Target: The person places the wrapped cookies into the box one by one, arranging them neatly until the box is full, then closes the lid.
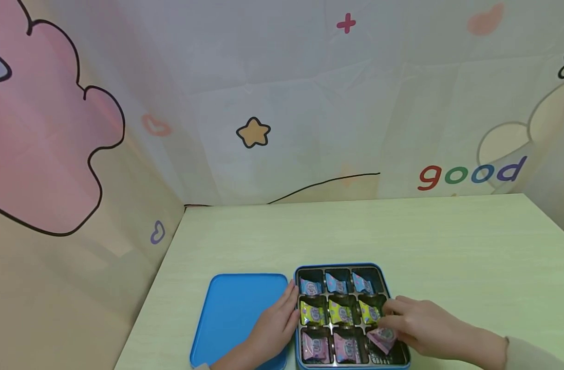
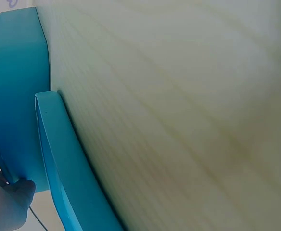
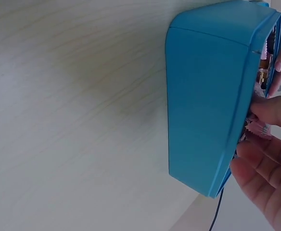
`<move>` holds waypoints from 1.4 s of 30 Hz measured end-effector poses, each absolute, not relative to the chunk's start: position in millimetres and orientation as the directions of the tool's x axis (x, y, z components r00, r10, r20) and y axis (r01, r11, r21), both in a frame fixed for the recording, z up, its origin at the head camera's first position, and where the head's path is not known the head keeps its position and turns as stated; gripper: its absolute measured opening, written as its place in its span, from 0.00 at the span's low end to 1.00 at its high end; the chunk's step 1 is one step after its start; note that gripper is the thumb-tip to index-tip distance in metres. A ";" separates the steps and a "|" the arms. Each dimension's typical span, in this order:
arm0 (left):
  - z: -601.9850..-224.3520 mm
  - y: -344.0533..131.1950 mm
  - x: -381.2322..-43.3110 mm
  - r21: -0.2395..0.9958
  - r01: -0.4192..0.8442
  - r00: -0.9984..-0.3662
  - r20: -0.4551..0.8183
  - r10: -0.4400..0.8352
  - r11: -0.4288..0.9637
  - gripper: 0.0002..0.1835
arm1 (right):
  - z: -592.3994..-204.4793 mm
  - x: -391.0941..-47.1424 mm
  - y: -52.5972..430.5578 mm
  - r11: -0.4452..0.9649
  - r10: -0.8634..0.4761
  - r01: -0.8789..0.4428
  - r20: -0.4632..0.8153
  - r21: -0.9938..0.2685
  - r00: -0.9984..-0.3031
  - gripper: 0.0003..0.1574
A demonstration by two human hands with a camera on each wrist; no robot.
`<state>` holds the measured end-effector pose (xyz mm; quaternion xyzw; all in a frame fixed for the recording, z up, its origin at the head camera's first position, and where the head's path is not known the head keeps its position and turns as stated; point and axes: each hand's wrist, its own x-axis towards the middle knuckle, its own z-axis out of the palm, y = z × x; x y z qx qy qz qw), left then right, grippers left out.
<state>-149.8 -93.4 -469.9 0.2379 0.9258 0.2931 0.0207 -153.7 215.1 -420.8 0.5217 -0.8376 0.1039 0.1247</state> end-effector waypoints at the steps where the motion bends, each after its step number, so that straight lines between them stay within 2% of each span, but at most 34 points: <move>1: -470.1 -93.3 -149.7 0.553 0.426 -0.887 0.098 0.451 0.716 0.26 | -420.2 -154.6 215.1 0.438 -0.848 -0.897 0.304 -0.064 -0.435 0.17; 4: -470.8 -93.0 -149.5 0.554 0.418 -0.890 0.091 0.446 0.720 0.26 | -418.5 -157.3 214.2 0.441 -0.844 -0.887 0.272 -0.137 -0.462 0.20; 8: -470.8 -92.5 -149.2 0.554 0.411 -0.893 0.086 0.442 0.724 0.26 | -416.6 -161.5 213.0 0.430 -0.848 -0.877 0.238 -0.216 -0.474 0.20; 23: -471.0 -92.7 -149.1 0.546 0.424 -0.890 0.104 0.445 0.722 0.26 | -405.6 -171.5 200.1 0.410 -0.883 -0.859 0.104 -0.308 -0.458 0.21; 32: -469.4 -93.3 -149.7 0.545 0.432 -0.885 0.104 0.453 0.719 0.26 | -402.6 -173.7 194.7 0.482 -0.865 -0.796 -0.054 -0.366 -0.499 0.23; 42: -469.8 -93.9 -149.1 0.546 0.437 -0.884 0.113 0.454 0.715 0.26 | -405.2 -178.3 192.9 0.473 -0.859 -0.731 -0.072 -0.492 -0.507 0.16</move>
